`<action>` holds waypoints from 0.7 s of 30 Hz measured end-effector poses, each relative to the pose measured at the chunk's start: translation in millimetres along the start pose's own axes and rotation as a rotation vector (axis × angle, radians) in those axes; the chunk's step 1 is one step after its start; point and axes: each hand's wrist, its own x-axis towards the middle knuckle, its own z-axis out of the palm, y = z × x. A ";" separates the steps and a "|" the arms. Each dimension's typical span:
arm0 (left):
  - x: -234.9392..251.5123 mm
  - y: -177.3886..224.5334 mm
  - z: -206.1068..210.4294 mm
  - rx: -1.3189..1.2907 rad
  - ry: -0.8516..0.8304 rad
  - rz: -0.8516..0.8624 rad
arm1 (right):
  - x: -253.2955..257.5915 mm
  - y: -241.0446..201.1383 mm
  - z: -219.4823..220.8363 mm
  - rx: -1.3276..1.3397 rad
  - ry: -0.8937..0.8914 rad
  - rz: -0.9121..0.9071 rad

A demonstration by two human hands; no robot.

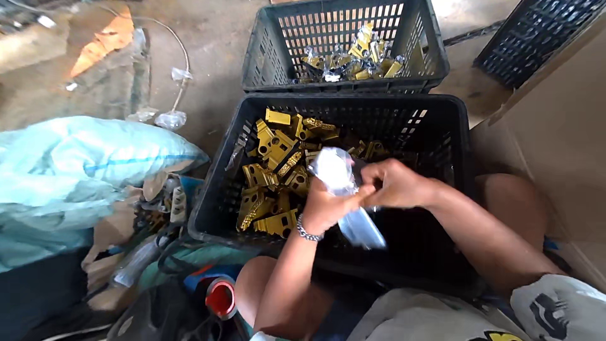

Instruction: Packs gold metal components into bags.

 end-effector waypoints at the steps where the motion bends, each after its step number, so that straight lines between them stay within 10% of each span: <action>1: 1.5 0.2 -11.6 0.150 0.055 0.124 | 3.0 2.3 -6.3 0.043 0.075 -0.001; 3: 7.8 -0.7 -32.4 0.370 0.160 0.321 | 13.2 9.2 -16.7 0.194 0.223 0.069; 6: 9.2 -0.6 -38.4 0.440 0.164 0.471 | 16.5 44.8 -10.1 0.291 -0.005 0.277; 11: 7.3 3.2 -59.4 0.400 0.369 0.432 | 14.7 132.8 47.3 -0.182 -0.240 0.872; 21: 9.7 8.8 -57.3 0.520 0.404 0.537 | 11.2 149.4 122.3 -0.497 -0.412 0.626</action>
